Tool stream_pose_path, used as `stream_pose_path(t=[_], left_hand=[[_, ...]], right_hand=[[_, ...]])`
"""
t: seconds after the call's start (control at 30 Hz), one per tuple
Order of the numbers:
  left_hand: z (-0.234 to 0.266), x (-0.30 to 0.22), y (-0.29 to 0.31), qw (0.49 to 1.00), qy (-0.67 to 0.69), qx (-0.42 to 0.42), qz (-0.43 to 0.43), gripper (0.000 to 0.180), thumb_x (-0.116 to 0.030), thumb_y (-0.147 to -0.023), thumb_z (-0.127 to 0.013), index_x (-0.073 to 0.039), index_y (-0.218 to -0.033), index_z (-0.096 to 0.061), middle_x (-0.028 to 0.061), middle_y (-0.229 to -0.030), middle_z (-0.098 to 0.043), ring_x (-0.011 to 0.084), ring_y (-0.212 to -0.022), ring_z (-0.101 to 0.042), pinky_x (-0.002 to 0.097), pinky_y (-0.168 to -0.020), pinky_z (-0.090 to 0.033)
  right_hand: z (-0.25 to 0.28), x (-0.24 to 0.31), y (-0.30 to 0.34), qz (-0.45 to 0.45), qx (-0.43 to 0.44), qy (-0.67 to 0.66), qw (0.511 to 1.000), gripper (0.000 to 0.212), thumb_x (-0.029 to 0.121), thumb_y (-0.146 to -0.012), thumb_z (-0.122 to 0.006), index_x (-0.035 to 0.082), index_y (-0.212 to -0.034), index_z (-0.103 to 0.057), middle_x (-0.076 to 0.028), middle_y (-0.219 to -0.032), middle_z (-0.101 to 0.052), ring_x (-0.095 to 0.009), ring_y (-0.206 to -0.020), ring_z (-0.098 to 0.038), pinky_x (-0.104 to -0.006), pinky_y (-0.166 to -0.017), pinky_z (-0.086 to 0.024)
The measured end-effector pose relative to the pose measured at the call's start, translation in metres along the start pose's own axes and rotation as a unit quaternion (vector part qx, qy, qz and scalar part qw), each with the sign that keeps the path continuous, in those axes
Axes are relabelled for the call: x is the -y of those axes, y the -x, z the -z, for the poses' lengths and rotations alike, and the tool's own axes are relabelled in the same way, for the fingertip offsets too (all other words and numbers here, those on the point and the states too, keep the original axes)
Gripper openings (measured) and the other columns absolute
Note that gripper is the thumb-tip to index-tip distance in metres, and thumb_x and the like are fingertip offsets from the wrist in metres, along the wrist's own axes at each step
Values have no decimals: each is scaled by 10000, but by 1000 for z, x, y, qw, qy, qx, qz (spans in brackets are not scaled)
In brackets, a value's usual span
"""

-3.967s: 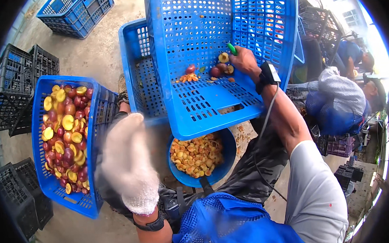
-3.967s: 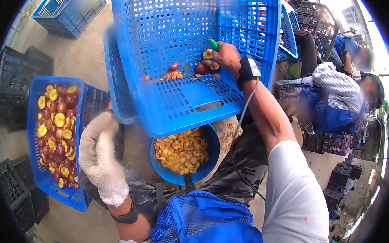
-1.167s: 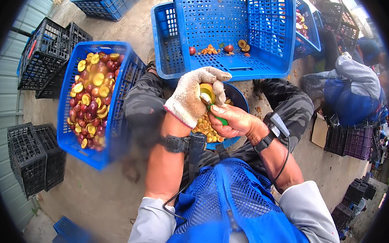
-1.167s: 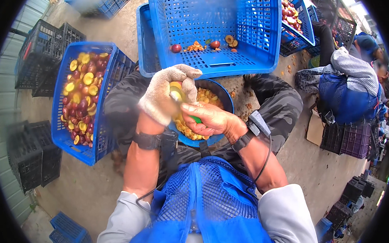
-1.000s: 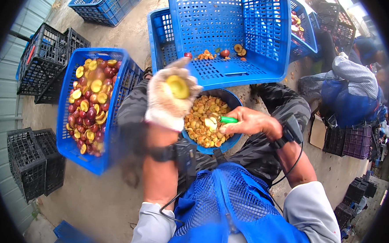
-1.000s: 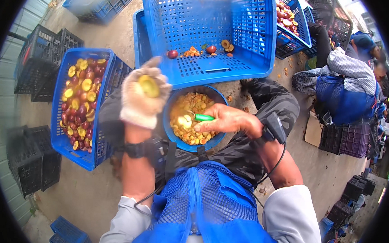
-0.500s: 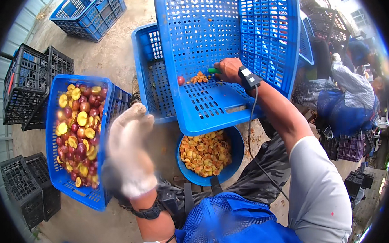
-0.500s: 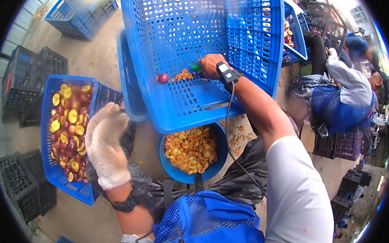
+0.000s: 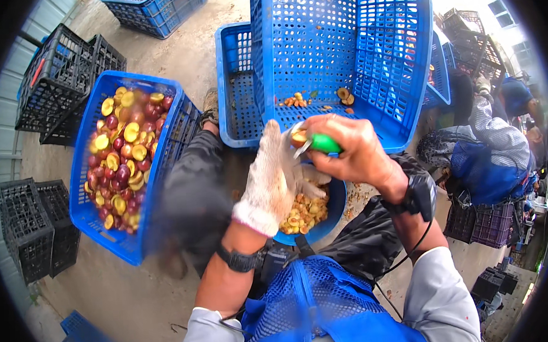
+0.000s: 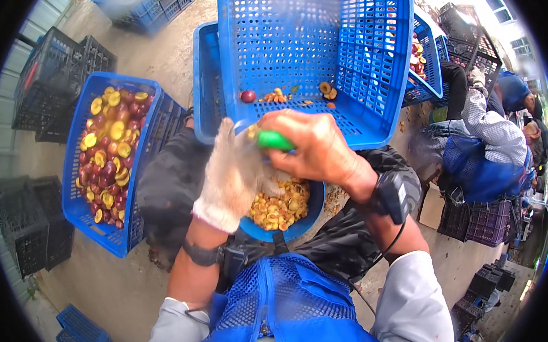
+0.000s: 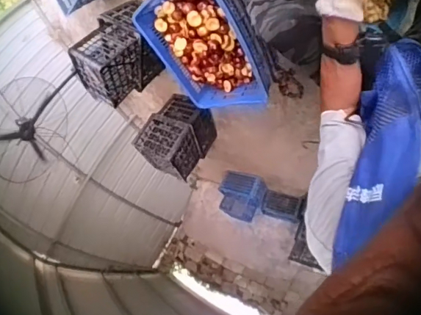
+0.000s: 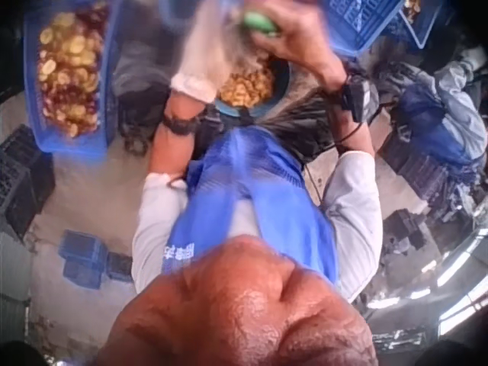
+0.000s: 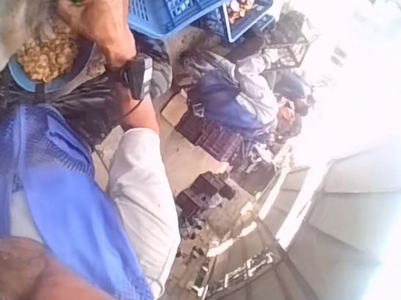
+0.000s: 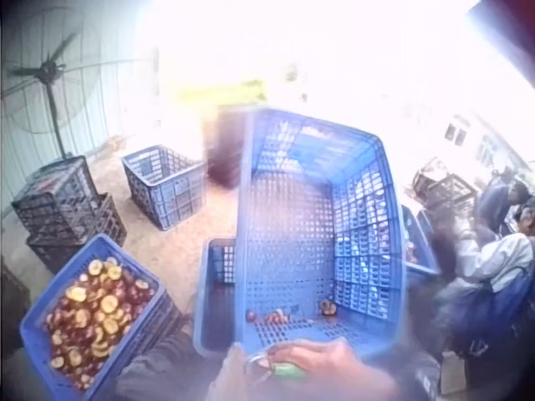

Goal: Peeling and pitting plums using a specialized handheld pitting tool in an agricultural processing area.

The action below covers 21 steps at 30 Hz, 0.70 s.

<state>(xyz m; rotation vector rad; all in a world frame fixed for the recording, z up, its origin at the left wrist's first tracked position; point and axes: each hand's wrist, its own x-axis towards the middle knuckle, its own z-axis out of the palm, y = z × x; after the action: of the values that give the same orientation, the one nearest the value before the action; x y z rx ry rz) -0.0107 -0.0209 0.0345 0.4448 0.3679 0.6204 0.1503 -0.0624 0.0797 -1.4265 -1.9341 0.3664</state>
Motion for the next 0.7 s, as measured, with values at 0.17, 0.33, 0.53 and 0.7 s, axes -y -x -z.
stream_pose_path(t=[0.17, 0.33, 0.53, 0.7], left_hand=[[27, -2, -14, 996, 15, -82, 13, 251, -249, -927, -504, -42, -1032, -600, 86, -838, -630, 204, -667, -624, 332, -557, -518], [25, -9, -23, 993, 41, -76, -78, 243, -174, -884, -496, -28, -1054, -588, 128, -921, -626, 289, -869, -624, 448, -823, -515], [23, -13, -22, 990, 105, -81, -53, 258, -206, -877, -518, -6, -1006, -617, 130, -838, -636, 301, -800, -630, 475, -794, -509], [18, -7, -26, 982, 79, -149, -81, 243, -236, -902, -555, -13, -953, -636, 93, -754, -619, 265, -723, -623, 416, -730, -518]], right_hand=[[-18, 12, 27, -185, -192, -74, 961, 202, 181, -859, -669, 19, -951, -590, -116, -781, -648, -168, -679, -640, -313, -575, -472], [-58, 17, 46, -205, -62, -88, 973, 279, 308, -943, -536, 31, -933, -572, -197, -709, -609, -391, -663, -610, -448, -601, -462], [-78, 8, 45, -240, -47, -73, 967, 348, 324, -978, -475, 1, -871, -546, -200, -670, -504, -358, -607, -484, -411, -584, -404], [-78, 17, 46, -243, -81, -139, 957, 293, 300, -945, -518, 18, -897, -580, -218, -684, -561, -402, -657, -563, -452, -607, -424]])
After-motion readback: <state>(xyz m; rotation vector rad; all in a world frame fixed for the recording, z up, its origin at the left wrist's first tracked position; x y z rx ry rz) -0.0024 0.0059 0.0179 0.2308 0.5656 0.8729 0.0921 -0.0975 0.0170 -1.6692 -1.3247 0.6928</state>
